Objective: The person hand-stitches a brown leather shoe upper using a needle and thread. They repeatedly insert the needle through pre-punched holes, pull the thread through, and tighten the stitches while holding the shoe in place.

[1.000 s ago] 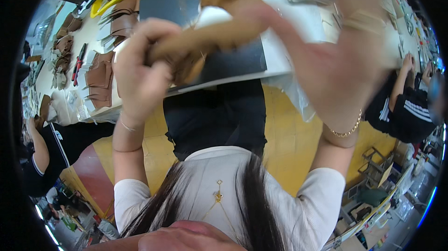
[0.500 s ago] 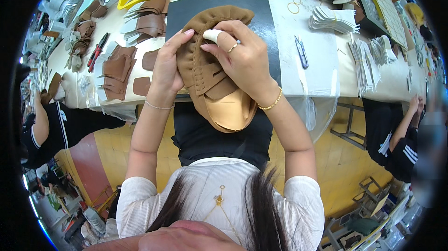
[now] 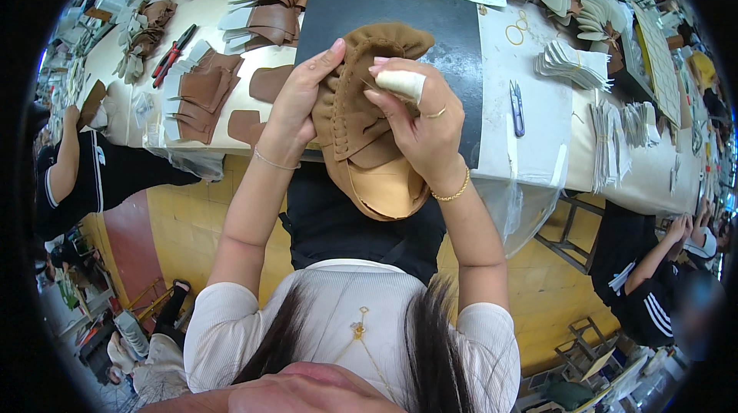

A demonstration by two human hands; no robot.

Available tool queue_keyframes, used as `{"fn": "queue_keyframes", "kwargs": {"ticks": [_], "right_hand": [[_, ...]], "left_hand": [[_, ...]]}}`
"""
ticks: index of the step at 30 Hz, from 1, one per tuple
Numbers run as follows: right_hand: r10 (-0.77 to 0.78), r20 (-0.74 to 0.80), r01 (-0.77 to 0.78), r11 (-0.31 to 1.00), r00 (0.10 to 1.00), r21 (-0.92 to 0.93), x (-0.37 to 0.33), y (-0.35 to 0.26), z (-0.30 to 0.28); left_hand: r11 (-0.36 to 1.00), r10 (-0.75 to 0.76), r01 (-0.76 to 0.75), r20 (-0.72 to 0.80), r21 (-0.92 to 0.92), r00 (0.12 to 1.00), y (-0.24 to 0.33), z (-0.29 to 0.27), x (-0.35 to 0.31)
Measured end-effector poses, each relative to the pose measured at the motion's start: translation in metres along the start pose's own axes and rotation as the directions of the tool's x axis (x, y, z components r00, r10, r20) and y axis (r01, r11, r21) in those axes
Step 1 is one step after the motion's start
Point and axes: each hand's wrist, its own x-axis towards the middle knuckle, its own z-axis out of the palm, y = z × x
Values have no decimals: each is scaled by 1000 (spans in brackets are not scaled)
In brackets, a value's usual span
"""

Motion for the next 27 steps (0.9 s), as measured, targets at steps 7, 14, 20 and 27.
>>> {"fn": "queue_keyframes", "kwargs": {"ticks": [7,14,20,27], "right_hand": [[237,109,-256,943,965,213,-6,4,6],[128,52,-137,958,990,252,-4,-4,18],[279,-468,3,857,839,515,25,-44,-43],[277,-267,-39,757,923,652,11,-34,-86]], "left_hand": [[997,-73,71,80,27,994,10,-5,-5],[982,66,-64,-7,176,998,2,6,-13],[985,168,-153,-205,83,964,8,14,-30],[986,123,-126,-41,-107,992,5,-8,-26]]}}
